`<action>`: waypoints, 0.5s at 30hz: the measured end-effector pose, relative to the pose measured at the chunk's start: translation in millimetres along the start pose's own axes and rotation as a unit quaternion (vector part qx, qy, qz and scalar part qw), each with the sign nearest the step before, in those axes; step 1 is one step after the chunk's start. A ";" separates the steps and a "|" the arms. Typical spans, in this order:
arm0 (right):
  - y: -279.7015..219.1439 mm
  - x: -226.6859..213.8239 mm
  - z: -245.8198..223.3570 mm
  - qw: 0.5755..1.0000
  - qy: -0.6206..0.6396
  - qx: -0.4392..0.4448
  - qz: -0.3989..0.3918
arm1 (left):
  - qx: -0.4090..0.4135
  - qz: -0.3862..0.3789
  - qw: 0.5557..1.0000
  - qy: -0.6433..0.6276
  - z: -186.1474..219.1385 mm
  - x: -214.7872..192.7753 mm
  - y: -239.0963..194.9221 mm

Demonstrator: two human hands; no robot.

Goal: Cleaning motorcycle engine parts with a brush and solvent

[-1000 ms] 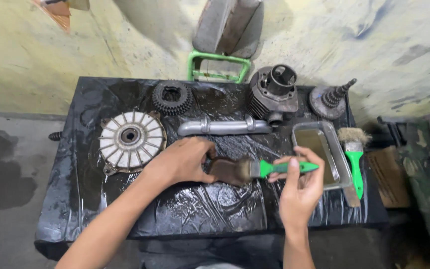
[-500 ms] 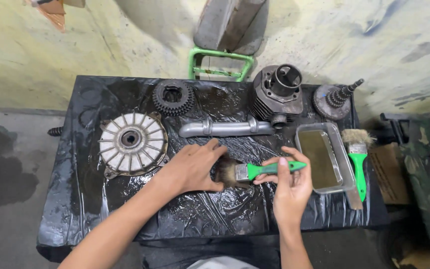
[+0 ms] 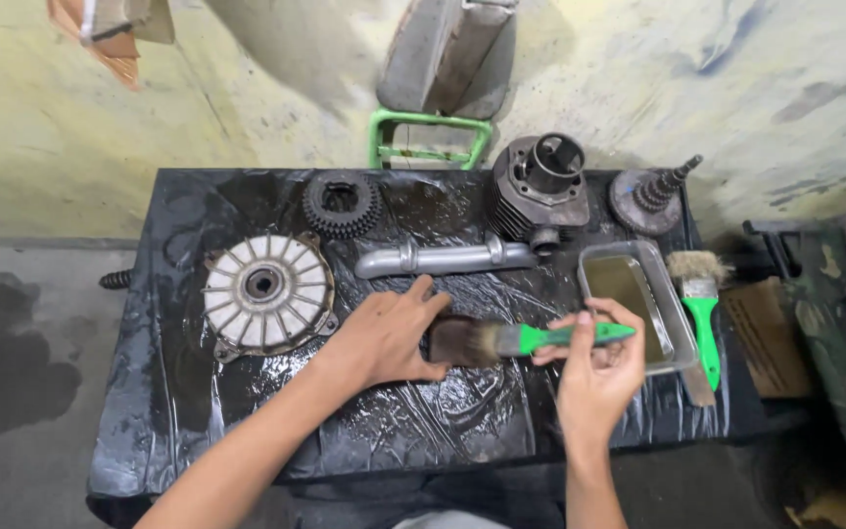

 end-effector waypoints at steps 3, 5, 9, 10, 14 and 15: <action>-3.8 15.5 -3.3 0.997 0.011 0.041 -0.059 | -0.012 -0.001 1.000 0.004 0.2 -1.1 1.7; -0.8 8.0 0.8 0.999 -0.002 0.016 -0.042 | -0.012 -0.016 1.000 -0.007 1.2 -6.3 0.7; 6.6 0.1 -6.0 0.999 -0.039 -0.010 -0.001 | -0.014 -0.032 0.999 -0.030 -0.1 -8.9 0.1; 4.1 3.5 -5.0 0.999 -0.043 -0.007 -0.001 | -0.013 -0.035 0.999 -0.034 -0.1 -7.6 0.4; 2.3 10.8 13.0 0.998 0.021 -0.012 -0.049 | -0.032 -0.052 0.998 -0.030 4.9 -22.6 0.8; 2.8 10.4 20.2 0.998 0.026 -0.038 -0.030 | -0.046 -0.064 0.996 -0.045 7.4 -31.2 0.3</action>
Point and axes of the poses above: each hand's wrist, its own y-axis towards the middle knuckle, its own x-axis out of the palm, z = x × y, the point moved 1 cm from there along y, towards the middle knuckle, and after that the axes turned 3 degrees about -z, right-handed, at the moved point
